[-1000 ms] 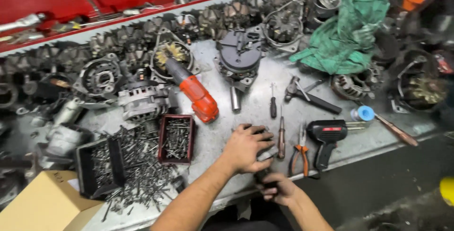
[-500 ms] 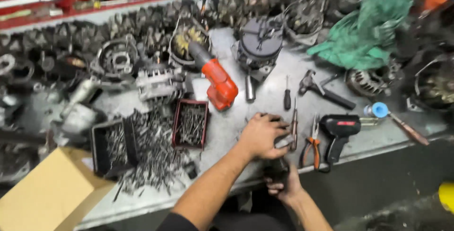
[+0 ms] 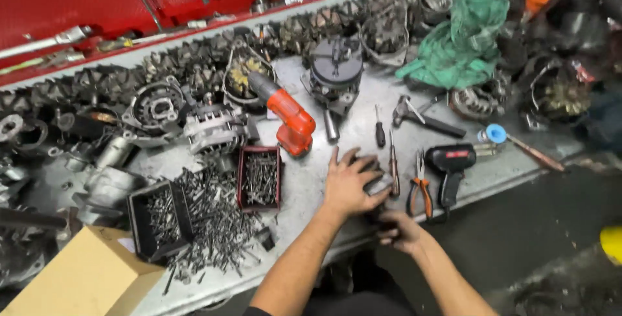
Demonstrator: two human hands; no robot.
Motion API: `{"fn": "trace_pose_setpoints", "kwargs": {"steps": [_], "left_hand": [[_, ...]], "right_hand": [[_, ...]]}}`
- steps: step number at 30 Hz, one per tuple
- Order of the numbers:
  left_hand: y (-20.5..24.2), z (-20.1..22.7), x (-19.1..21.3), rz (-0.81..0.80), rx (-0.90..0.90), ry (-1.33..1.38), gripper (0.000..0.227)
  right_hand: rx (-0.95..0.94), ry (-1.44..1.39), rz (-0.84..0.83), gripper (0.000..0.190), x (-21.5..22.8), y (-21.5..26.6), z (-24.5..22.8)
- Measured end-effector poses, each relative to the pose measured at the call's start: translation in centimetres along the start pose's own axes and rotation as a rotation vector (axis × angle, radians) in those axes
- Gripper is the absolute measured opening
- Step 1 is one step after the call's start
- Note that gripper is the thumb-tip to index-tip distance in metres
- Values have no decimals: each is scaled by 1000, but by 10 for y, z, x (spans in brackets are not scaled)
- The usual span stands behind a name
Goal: The person works on a car alternator on a cluttered metal workbench, using a screwdriver to manipulate internal components. They rotate the alternator to access different sides and use a power drill to remove or tighten fasteners.
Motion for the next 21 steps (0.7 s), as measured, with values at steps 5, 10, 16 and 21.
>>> {"fn": "trace_pose_setpoints", "kwargs": {"steps": [5, 10, 16, 21], "left_hand": [[13, -4, 13, 33, 283, 72, 57], [29, -11, 10, 235, 311, 220, 136], [39, -8, 15, 279, 294, 207, 128], [39, -4, 25, 309, 313, 229, 107]], "right_hand": [[-67, -565, -135, 19, -26, 15, 1], [578, 1102, 575, 43, -33, 64, -54], [-300, -699, -442, 5, -23, -15, 45], [108, 164, 105, 23, -24, 45, -16]]}}
Point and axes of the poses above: each hand's wrist, its own y-axis away from the middle knuckle, its own x-axis out of the back of the hand, z = x × y, the point moved 7 cm from there along -y, towards the middle knuckle, and after that the axes turned 2 degrees about z, right-handed, at the moved point
